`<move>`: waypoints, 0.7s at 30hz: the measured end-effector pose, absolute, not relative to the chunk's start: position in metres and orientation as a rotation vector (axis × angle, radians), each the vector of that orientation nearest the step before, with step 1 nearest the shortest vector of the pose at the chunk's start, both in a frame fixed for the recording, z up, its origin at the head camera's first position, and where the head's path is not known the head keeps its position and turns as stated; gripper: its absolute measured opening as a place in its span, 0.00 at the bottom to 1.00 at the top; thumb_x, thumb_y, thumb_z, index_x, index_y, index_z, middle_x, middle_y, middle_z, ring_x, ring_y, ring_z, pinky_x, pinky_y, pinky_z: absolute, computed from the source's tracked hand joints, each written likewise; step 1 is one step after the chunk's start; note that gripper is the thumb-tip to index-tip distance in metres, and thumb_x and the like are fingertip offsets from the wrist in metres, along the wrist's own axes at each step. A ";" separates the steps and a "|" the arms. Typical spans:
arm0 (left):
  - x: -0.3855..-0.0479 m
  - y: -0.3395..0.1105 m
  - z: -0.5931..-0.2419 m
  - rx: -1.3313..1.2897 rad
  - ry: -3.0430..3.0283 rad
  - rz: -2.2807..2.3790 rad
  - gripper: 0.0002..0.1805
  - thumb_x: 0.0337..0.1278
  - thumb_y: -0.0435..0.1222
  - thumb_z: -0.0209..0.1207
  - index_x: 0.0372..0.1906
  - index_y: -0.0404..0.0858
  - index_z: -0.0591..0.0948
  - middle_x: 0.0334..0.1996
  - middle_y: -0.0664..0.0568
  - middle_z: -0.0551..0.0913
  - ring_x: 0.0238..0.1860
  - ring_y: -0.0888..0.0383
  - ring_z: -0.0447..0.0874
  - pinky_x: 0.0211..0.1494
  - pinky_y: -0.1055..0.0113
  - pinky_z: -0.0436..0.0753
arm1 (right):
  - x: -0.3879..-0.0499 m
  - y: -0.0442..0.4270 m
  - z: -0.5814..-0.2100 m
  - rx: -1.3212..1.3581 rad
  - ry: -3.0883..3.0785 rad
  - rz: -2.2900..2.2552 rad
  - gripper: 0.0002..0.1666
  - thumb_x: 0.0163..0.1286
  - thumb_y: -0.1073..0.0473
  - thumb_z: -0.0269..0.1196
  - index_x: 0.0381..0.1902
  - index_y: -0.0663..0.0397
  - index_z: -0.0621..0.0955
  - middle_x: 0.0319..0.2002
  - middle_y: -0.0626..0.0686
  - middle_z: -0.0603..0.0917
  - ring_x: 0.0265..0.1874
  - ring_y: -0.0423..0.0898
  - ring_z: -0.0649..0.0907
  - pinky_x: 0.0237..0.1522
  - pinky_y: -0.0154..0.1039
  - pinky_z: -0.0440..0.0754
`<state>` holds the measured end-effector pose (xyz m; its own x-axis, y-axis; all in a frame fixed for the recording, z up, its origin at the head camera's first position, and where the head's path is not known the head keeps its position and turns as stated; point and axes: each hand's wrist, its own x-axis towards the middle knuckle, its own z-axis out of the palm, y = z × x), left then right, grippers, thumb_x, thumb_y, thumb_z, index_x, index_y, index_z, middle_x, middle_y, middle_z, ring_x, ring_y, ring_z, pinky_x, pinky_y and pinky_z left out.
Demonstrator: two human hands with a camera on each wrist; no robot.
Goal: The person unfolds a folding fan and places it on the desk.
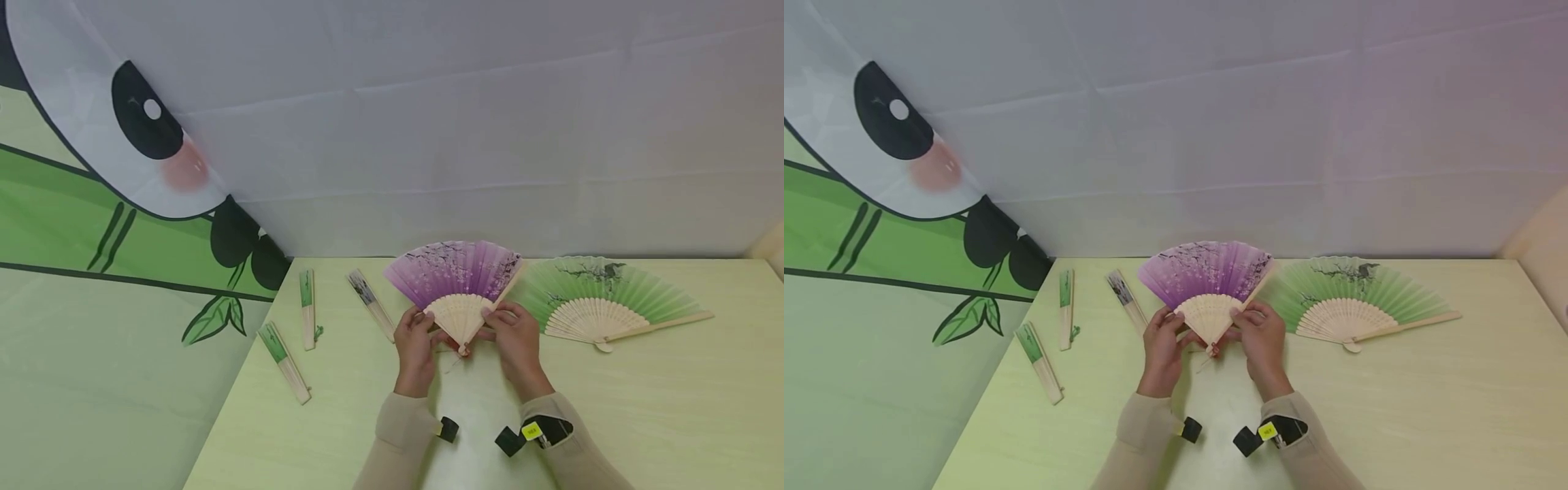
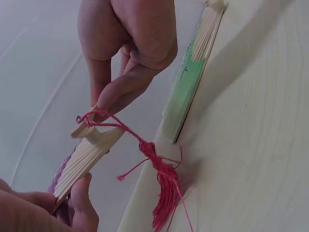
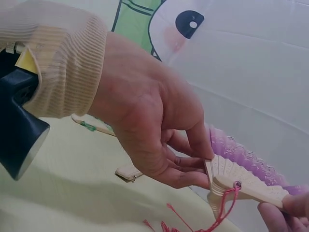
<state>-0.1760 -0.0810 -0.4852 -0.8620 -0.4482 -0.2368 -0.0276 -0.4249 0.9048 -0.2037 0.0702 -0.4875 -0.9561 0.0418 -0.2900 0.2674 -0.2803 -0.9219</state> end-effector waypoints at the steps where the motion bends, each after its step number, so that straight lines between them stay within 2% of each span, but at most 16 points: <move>1: -0.176 -0.080 -0.486 0.670 -1.502 -2.363 0.15 0.74 0.24 0.55 0.60 0.24 0.76 0.40 0.49 0.78 0.34 0.60 0.80 0.28 0.74 0.83 | -0.204 0.070 -0.488 0.408 1.783 -2.384 0.11 0.78 0.68 0.63 0.52 0.66 0.74 0.30 0.44 0.88 0.21 0.39 0.88 0.33 0.36 0.90; 9: -0.176 -0.077 -0.490 0.743 -1.420 -2.356 0.11 0.73 0.25 0.55 0.56 0.26 0.76 0.39 0.50 0.77 0.34 0.60 0.80 0.29 0.74 0.83 | -0.203 0.069 -0.491 0.505 1.735 -2.455 0.11 0.77 0.70 0.62 0.52 0.68 0.74 0.30 0.43 0.86 0.26 0.37 0.89 0.36 0.35 0.90; 14: -0.177 -0.075 -0.491 0.764 -1.349 -2.366 0.08 0.73 0.25 0.55 0.52 0.29 0.75 0.36 0.51 0.77 0.32 0.60 0.80 0.30 0.72 0.83 | -0.203 0.067 -0.493 0.566 1.708 -2.498 0.11 0.77 0.71 0.63 0.52 0.68 0.74 0.30 0.44 0.84 0.25 0.37 0.89 0.37 0.34 0.90; 21: -0.180 -0.074 -0.493 0.798 -1.273 -2.373 0.09 0.75 0.25 0.53 0.54 0.29 0.73 0.35 0.49 0.79 0.33 0.59 0.81 0.32 0.72 0.85 | -0.203 0.062 -0.495 0.662 1.699 -2.527 0.12 0.78 0.70 0.62 0.54 0.72 0.75 0.35 0.48 0.85 0.25 0.38 0.89 0.39 0.34 0.90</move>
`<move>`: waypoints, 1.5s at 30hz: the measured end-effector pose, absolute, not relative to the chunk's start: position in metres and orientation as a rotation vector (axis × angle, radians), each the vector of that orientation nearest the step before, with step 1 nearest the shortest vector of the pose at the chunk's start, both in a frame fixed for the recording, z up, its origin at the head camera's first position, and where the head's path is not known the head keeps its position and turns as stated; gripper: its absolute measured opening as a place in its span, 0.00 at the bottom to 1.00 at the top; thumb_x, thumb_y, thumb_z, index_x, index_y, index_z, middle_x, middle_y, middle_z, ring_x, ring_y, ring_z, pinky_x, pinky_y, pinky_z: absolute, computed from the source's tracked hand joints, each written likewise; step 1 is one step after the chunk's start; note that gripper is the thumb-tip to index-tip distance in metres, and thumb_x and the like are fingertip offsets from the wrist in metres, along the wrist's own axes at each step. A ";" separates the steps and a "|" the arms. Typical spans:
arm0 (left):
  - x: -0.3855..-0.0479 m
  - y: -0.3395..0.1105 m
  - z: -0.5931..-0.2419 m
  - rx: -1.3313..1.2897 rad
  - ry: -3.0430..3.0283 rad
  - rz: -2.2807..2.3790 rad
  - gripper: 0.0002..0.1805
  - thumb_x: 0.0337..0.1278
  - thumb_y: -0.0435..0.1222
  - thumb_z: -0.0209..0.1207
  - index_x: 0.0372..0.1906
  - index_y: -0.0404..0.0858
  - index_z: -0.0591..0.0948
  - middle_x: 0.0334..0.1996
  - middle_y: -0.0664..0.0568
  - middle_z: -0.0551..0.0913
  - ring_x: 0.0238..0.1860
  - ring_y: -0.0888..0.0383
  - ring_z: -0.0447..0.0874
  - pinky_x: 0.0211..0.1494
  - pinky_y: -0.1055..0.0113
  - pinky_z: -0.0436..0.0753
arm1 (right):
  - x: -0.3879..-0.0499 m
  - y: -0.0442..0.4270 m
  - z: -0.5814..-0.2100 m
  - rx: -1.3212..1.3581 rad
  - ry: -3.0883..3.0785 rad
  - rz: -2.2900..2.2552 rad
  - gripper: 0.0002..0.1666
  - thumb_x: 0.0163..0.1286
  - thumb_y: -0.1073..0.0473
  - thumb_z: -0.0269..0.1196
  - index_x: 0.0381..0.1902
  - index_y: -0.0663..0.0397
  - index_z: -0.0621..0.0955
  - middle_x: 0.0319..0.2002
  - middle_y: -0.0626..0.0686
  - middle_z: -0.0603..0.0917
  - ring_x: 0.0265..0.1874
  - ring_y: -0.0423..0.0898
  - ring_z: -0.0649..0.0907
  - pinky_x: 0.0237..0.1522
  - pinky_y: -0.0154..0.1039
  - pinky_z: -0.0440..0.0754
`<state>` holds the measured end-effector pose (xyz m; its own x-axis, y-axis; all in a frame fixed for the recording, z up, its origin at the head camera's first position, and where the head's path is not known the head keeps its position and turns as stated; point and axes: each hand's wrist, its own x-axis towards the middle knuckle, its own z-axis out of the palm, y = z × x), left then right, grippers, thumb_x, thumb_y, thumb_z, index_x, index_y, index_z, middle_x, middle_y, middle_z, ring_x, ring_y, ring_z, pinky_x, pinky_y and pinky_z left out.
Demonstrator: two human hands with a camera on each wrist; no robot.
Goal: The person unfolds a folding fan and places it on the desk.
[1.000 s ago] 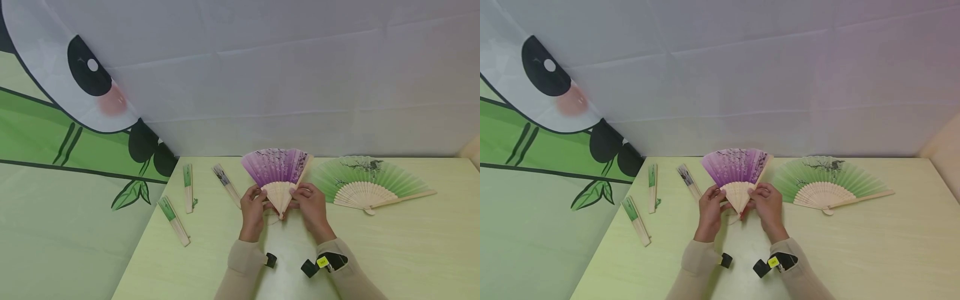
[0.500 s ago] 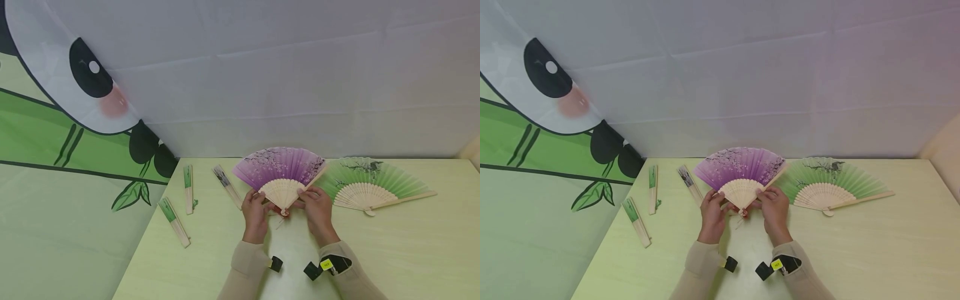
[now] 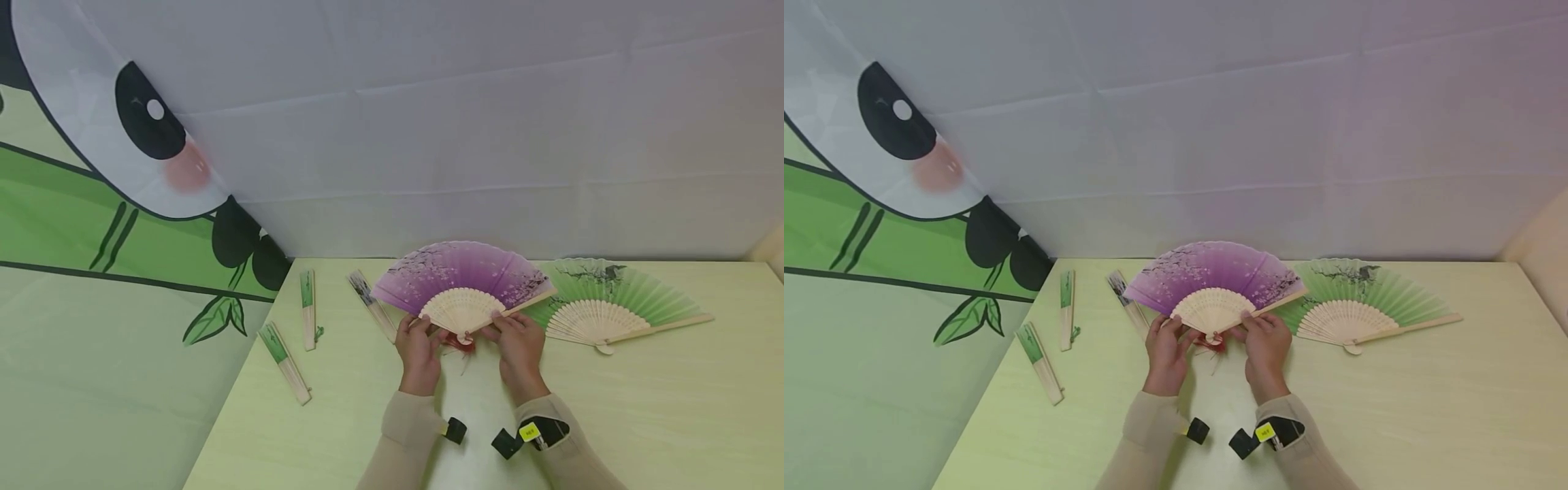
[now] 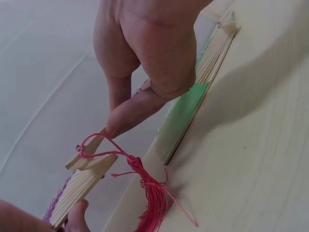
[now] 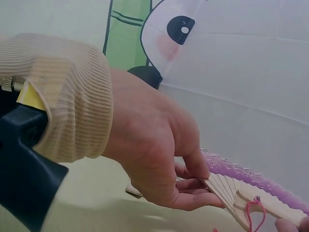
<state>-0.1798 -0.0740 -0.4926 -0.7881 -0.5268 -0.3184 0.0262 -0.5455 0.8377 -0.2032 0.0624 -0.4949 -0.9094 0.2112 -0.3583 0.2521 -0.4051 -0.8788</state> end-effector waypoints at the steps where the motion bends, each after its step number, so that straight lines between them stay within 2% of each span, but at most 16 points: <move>1: -0.180 -0.074 -0.493 0.803 -1.261 -2.373 0.09 0.75 0.25 0.53 0.54 0.29 0.73 0.36 0.49 0.79 0.33 0.59 0.81 0.32 0.71 0.85 | -0.203 0.062 -0.495 0.673 1.695 -2.533 0.12 0.78 0.70 0.62 0.54 0.72 0.75 0.35 0.48 0.85 0.25 0.38 0.89 0.39 0.34 0.90; 6: -0.183 -0.073 -0.496 0.839 -1.193 -2.375 0.08 0.74 0.24 0.51 0.52 0.29 0.71 0.38 0.46 0.77 0.35 0.58 0.80 0.33 0.69 0.86 | -0.203 0.060 -0.498 0.727 1.649 -2.573 0.10 0.77 0.70 0.62 0.50 0.70 0.74 0.37 0.51 0.83 0.25 0.38 0.89 0.38 0.35 0.90; 15: -0.186 -0.070 -0.501 0.881 -1.120 -2.373 0.04 0.75 0.24 0.49 0.47 0.32 0.68 0.40 0.47 0.76 0.37 0.58 0.80 0.38 0.67 0.87 | -0.202 0.057 -0.502 0.799 1.537 -2.633 0.09 0.77 0.73 0.60 0.50 0.68 0.71 0.50 0.61 0.79 0.31 0.36 0.88 0.42 0.37 0.90; 21: -0.189 -0.069 -0.500 0.921 -1.098 -2.370 0.06 0.75 0.24 0.47 0.51 0.31 0.68 0.46 0.44 0.75 0.42 0.56 0.79 0.42 0.65 0.88 | -0.203 0.054 -0.501 0.852 1.481 -2.669 0.10 0.76 0.75 0.59 0.49 0.68 0.70 0.55 0.64 0.77 0.34 0.37 0.87 0.44 0.38 0.90; 30: -0.191 -0.066 -0.498 0.941 -1.077 -2.364 0.08 0.76 0.23 0.46 0.54 0.30 0.68 0.47 0.42 0.75 0.42 0.56 0.80 0.43 0.65 0.89 | -0.203 0.054 -0.501 0.890 1.434 -2.681 0.12 0.76 0.74 0.59 0.49 0.66 0.67 0.56 0.65 0.76 0.34 0.37 0.87 0.45 0.37 0.90; 38: -0.192 -0.066 -0.499 0.933 -1.190 -2.355 0.15 0.75 0.21 0.47 0.61 0.26 0.64 0.54 0.35 0.74 0.44 0.53 0.81 0.53 0.54 0.89 | -0.207 0.055 -0.508 0.877 1.467 -2.676 0.13 0.76 0.74 0.60 0.48 0.65 0.67 0.53 0.66 0.76 0.34 0.38 0.87 0.45 0.37 0.90; 42: -0.192 -0.067 -0.499 0.943 -1.269 -2.374 0.19 0.75 0.24 0.48 0.64 0.26 0.60 0.50 0.38 0.74 0.42 0.55 0.79 0.57 0.53 0.86 | -0.207 0.056 -0.512 0.857 1.494 -2.656 0.12 0.77 0.74 0.59 0.50 0.65 0.67 0.53 0.66 0.77 0.33 0.38 0.87 0.46 0.37 0.90; 45: -0.191 -0.067 -0.497 0.940 -1.306 -2.385 0.18 0.75 0.27 0.48 0.63 0.25 0.61 0.47 0.40 0.74 0.41 0.56 0.79 0.59 0.53 0.83 | -0.208 0.058 -0.514 0.841 1.504 -2.639 0.12 0.78 0.74 0.58 0.52 0.65 0.66 0.54 0.67 0.77 0.34 0.38 0.87 0.48 0.38 0.90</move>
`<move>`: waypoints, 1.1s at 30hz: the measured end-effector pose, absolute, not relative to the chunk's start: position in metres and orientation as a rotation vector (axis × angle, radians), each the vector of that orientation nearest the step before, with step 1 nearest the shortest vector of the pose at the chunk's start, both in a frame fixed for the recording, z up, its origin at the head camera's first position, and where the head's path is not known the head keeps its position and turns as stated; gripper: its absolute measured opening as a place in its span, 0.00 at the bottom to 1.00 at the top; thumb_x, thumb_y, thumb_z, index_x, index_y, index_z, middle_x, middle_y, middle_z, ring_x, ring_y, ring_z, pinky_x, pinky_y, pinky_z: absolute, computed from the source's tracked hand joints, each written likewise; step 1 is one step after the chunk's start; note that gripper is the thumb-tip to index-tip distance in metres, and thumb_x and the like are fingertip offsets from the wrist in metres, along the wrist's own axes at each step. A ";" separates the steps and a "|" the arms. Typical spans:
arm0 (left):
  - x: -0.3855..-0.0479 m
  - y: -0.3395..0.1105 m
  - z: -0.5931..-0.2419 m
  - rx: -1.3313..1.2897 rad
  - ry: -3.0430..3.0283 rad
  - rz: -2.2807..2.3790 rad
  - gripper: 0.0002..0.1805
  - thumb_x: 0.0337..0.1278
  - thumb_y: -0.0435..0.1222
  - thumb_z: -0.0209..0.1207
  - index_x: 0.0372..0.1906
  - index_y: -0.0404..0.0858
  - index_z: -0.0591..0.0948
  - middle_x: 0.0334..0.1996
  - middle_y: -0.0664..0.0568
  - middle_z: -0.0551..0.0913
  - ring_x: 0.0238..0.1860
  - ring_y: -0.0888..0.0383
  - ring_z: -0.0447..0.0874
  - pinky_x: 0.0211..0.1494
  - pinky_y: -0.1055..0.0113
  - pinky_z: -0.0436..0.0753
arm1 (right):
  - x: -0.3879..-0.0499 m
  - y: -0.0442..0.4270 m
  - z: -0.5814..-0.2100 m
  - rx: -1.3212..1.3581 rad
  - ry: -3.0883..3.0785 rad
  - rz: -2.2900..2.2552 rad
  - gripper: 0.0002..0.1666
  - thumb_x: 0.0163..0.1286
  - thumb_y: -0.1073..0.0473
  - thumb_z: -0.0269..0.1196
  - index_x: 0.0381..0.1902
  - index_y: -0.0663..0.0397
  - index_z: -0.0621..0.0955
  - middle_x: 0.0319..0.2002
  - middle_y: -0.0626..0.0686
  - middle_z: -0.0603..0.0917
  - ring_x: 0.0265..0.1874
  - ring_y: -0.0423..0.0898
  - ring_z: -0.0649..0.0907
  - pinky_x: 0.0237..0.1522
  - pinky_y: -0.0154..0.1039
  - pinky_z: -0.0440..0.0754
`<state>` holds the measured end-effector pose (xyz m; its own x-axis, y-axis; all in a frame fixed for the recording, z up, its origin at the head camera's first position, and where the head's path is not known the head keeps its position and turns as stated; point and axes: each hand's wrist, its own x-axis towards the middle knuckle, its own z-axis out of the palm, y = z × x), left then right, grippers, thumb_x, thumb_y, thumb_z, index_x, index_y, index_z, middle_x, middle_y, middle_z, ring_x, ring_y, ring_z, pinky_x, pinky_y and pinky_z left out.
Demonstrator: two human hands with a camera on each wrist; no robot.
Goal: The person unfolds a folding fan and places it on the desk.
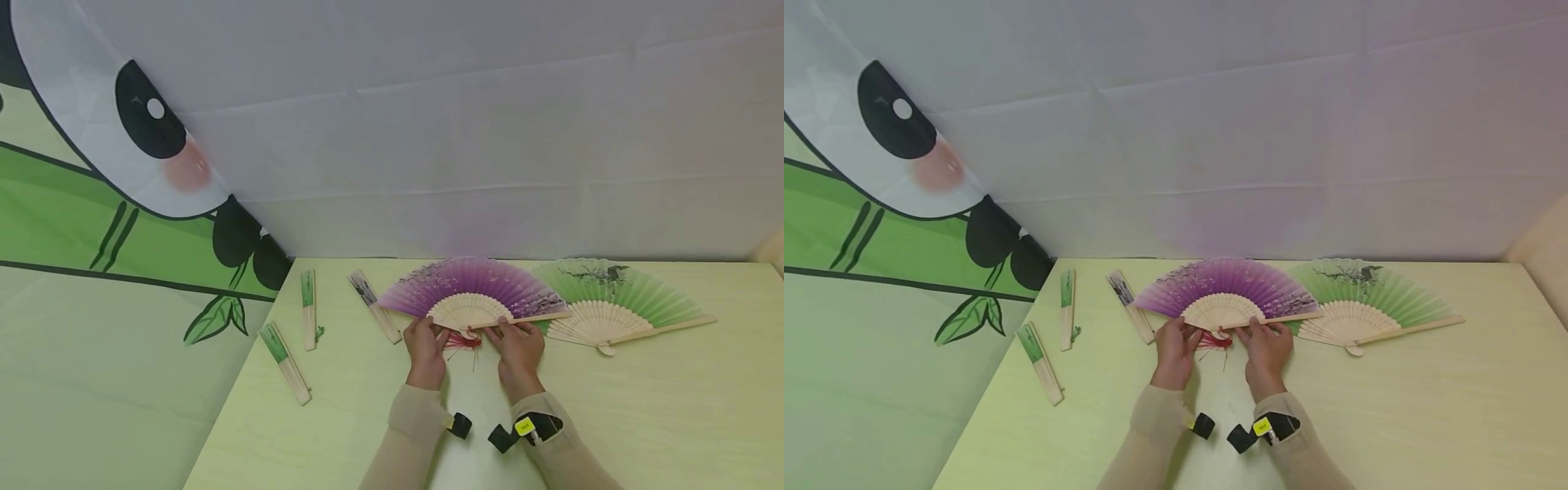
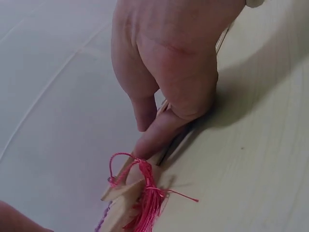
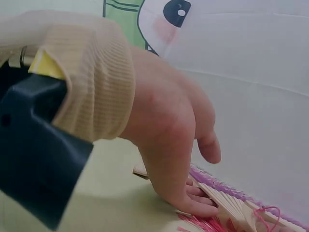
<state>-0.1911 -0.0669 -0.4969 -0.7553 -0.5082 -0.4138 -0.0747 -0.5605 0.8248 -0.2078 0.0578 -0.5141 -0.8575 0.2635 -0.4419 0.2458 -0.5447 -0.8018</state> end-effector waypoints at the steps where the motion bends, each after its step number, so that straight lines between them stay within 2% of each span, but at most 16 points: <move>1: -0.190 -0.067 -0.496 0.942 -1.316 -2.387 0.17 0.75 0.28 0.47 0.61 0.26 0.63 0.47 0.41 0.75 0.41 0.56 0.79 0.59 0.54 0.82 | -0.208 0.058 -0.515 -0.833 -1.499 2.624 0.12 0.78 0.74 0.57 0.52 0.65 0.66 0.55 0.68 0.77 0.34 0.38 0.87 0.48 0.38 0.89; 4: -0.188 -0.065 -0.491 0.950 -1.359 -2.380 0.15 0.74 0.31 0.47 0.57 0.26 0.69 0.46 0.42 0.77 0.41 0.56 0.80 0.55 0.58 0.82 | -0.207 0.060 -0.514 -0.825 -1.523 2.631 0.16 0.78 0.74 0.56 0.57 0.67 0.65 0.57 0.69 0.76 0.35 0.38 0.87 0.49 0.38 0.89; 7: -0.185 -0.062 -0.487 0.966 -1.394 -2.374 0.17 0.73 0.32 0.47 0.58 0.26 0.72 0.48 0.41 0.77 0.43 0.55 0.79 0.52 0.61 0.81 | -0.205 0.063 -0.513 -0.809 -1.556 2.637 0.23 0.78 0.74 0.56 0.65 0.71 0.62 0.60 0.70 0.74 0.36 0.38 0.86 0.50 0.38 0.89; 10: -0.184 -0.059 -0.484 0.958 -1.400 -2.377 0.22 0.73 0.33 0.46 0.65 0.24 0.66 0.56 0.37 0.73 0.51 0.50 0.76 0.55 0.59 0.79 | -0.202 0.066 -0.511 -0.787 -1.612 2.639 0.31 0.78 0.74 0.56 0.74 0.74 0.59 0.65 0.72 0.72 0.39 0.38 0.86 0.54 0.38 0.87; 14: -0.183 -0.056 -0.480 0.939 -1.393 -2.358 0.28 0.71 0.32 0.46 0.70 0.22 0.59 0.65 0.32 0.68 0.64 0.41 0.71 0.65 0.52 0.76 | -0.199 0.070 -0.507 -0.747 -1.673 2.646 0.37 0.79 0.74 0.55 0.80 0.73 0.56 0.70 0.72 0.69 0.55 0.48 0.84 0.62 0.40 0.83; 16: -0.184 -0.055 -0.478 0.935 -1.403 -2.342 0.27 0.70 0.32 0.46 0.68 0.21 0.60 0.64 0.31 0.69 0.64 0.41 0.71 0.65 0.52 0.76 | -0.197 0.071 -0.505 -0.740 -1.700 2.636 0.39 0.78 0.74 0.56 0.81 0.71 0.55 0.71 0.72 0.68 0.62 0.53 0.80 0.63 0.40 0.81; 18: -0.184 -0.055 -0.477 0.948 -1.398 -2.333 0.24 0.69 0.31 0.47 0.65 0.23 0.63 0.59 0.34 0.69 0.60 0.43 0.71 0.62 0.54 0.77 | -0.195 0.071 -0.503 -0.746 -1.747 2.602 0.40 0.77 0.74 0.56 0.82 0.70 0.55 0.71 0.71 0.67 0.64 0.57 0.78 0.62 0.38 0.82; 20: -0.184 -0.056 -0.477 0.960 -1.390 -2.326 0.21 0.68 0.31 0.47 0.62 0.25 0.65 0.55 0.38 0.68 0.58 0.45 0.70 0.58 0.56 0.77 | -0.193 0.072 -0.500 -0.771 -1.781 2.564 0.41 0.76 0.74 0.57 0.82 0.70 0.55 0.71 0.69 0.66 0.63 0.57 0.77 0.58 0.34 0.84; 22: -0.183 -0.056 -0.477 0.976 -1.391 -2.305 0.23 0.67 0.31 0.48 0.63 0.25 0.64 0.55 0.39 0.67 0.58 0.45 0.67 0.57 0.57 0.76 | -0.191 0.071 -0.498 -0.799 -1.787 2.537 0.42 0.74 0.74 0.58 0.82 0.69 0.56 0.70 0.67 0.65 0.60 0.55 0.76 0.55 0.32 0.86; 27: -0.180 -0.062 -0.476 0.960 -1.422 -2.226 0.33 0.67 0.32 0.49 0.74 0.24 0.58 0.66 0.34 0.65 0.62 0.44 0.66 0.65 0.54 0.70 | -0.187 0.069 -0.492 -0.812 -1.746 2.520 0.39 0.73 0.75 0.58 0.79 0.71 0.61 0.63 0.60 0.67 0.55 0.50 0.76 0.51 0.31 0.86; 30: -0.180 -0.069 -0.474 0.944 -1.428 -2.168 0.34 0.67 0.31 0.49 0.75 0.23 0.58 0.69 0.33 0.65 0.59 0.46 0.67 0.67 0.53 0.68 | -0.183 0.065 -0.486 -0.777 -1.740 2.515 0.36 0.73 0.75 0.57 0.77 0.71 0.64 0.59 0.57 0.69 0.50 0.46 0.76 0.49 0.30 0.86; 33: -0.179 -0.078 -0.472 0.933 -1.412 -2.126 0.33 0.69 0.30 0.48 0.75 0.23 0.58 0.71 0.31 0.63 0.61 0.47 0.67 0.70 0.52 0.68 | -0.179 0.060 -0.480 -0.728 -1.757 2.493 0.33 0.71 0.75 0.57 0.74 0.72 0.68 0.57 0.58 0.71 0.45 0.41 0.77 0.46 0.27 0.84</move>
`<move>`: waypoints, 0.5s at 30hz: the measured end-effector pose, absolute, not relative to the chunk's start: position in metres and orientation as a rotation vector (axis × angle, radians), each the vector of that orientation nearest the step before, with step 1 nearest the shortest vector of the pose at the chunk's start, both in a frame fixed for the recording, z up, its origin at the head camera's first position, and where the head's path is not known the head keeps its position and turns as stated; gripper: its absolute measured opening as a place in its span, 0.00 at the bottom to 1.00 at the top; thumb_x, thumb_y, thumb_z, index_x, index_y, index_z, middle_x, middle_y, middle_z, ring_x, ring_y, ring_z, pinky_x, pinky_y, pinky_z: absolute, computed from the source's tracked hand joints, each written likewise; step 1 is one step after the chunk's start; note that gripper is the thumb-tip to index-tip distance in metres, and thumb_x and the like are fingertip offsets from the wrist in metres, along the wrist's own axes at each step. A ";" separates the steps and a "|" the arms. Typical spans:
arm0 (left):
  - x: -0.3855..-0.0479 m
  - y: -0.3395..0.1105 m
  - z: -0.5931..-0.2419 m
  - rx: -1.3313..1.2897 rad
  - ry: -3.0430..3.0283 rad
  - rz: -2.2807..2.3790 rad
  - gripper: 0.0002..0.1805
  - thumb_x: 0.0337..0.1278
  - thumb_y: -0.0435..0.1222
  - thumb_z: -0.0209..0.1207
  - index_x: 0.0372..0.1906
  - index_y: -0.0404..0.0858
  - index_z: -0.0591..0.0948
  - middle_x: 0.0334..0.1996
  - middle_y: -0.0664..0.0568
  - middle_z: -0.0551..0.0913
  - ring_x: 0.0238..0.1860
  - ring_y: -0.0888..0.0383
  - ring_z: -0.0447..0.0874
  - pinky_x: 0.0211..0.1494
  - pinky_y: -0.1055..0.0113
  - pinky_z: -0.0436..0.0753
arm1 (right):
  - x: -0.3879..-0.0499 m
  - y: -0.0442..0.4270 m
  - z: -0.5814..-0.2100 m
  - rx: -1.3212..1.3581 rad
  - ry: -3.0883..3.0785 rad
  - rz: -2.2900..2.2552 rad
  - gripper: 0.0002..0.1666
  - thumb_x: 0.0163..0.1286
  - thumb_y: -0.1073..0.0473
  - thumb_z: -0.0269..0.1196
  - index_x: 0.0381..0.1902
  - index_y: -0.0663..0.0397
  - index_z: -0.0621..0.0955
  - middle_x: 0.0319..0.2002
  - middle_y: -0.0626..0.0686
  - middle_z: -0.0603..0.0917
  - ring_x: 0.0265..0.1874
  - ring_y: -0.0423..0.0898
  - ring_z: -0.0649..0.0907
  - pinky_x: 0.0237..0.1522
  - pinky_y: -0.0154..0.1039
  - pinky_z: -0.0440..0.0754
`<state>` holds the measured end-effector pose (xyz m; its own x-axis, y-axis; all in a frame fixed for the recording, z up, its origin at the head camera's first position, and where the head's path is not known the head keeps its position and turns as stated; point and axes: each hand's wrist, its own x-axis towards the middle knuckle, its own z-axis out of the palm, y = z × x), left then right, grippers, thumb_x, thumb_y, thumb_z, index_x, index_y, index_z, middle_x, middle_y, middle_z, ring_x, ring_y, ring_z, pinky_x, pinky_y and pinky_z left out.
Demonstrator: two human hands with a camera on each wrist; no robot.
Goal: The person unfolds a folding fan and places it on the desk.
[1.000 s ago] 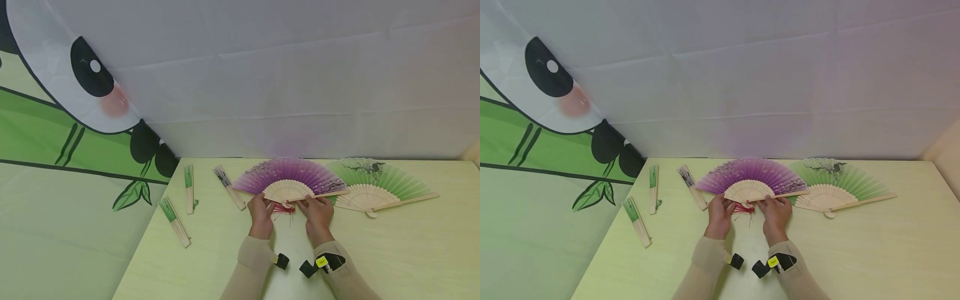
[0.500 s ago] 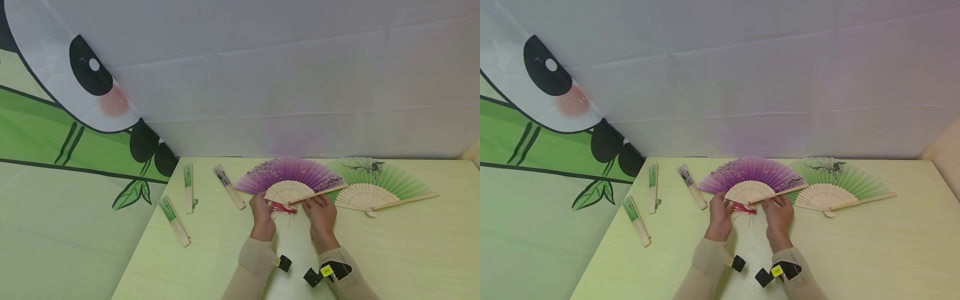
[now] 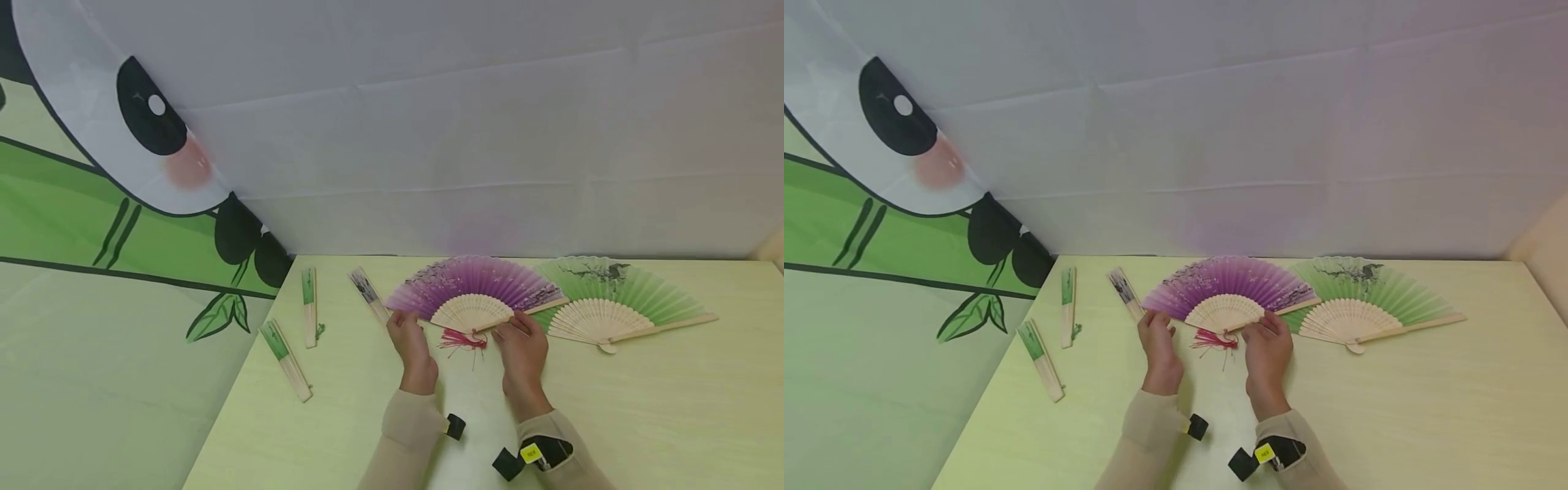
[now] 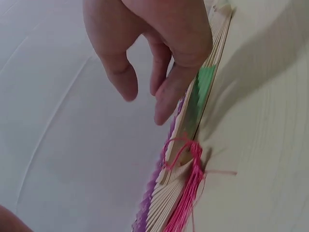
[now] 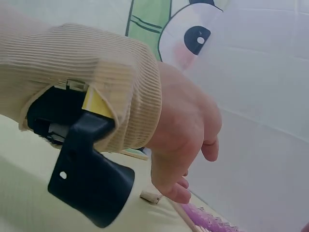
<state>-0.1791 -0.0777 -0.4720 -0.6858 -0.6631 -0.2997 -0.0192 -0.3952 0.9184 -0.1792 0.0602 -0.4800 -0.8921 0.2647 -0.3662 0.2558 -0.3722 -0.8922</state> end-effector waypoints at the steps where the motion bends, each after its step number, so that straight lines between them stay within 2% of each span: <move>1: -0.178 -0.081 -0.471 0.932 -1.403 -2.120 0.32 0.70 0.30 0.48 0.76 0.23 0.58 0.72 0.32 0.62 0.63 0.46 0.67 0.71 0.52 0.68 | -0.178 0.058 -0.478 -0.710 -1.764 2.488 0.32 0.71 0.75 0.57 0.73 0.72 0.69 0.57 0.59 0.72 0.44 0.40 0.77 0.45 0.26 0.84; 6: -0.175 -0.098 -0.467 0.939 -1.351 -2.100 0.31 0.73 0.30 0.46 0.76 0.25 0.58 0.75 0.33 0.60 0.69 0.44 0.65 0.76 0.50 0.65 | -0.178 0.044 -0.477 -0.606 -1.796 2.496 0.28 0.72 0.75 0.59 0.69 0.73 0.71 0.57 0.62 0.76 0.41 0.38 0.81 0.42 0.27 0.84; 11: -0.174 -0.116 -0.468 0.948 -1.300 -2.085 0.31 0.74 0.29 0.45 0.78 0.25 0.57 0.77 0.33 0.59 0.69 0.44 0.64 0.78 0.49 0.63 | -0.179 0.028 -0.478 -0.510 -1.803 2.542 0.26 0.72 0.75 0.59 0.66 0.74 0.73 0.55 0.64 0.78 0.42 0.39 0.86 0.41 0.28 0.85; 15: -0.171 -0.128 -0.466 0.976 -1.290 -2.068 0.30 0.76 0.29 0.42 0.79 0.27 0.56 0.78 0.33 0.59 0.69 0.42 0.63 0.77 0.49 0.63 | -0.179 0.013 -0.477 -0.428 -1.882 2.517 0.24 0.70 0.75 0.60 0.64 0.74 0.76 0.55 0.67 0.81 0.42 0.38 0.85 0.39 0.28 0.84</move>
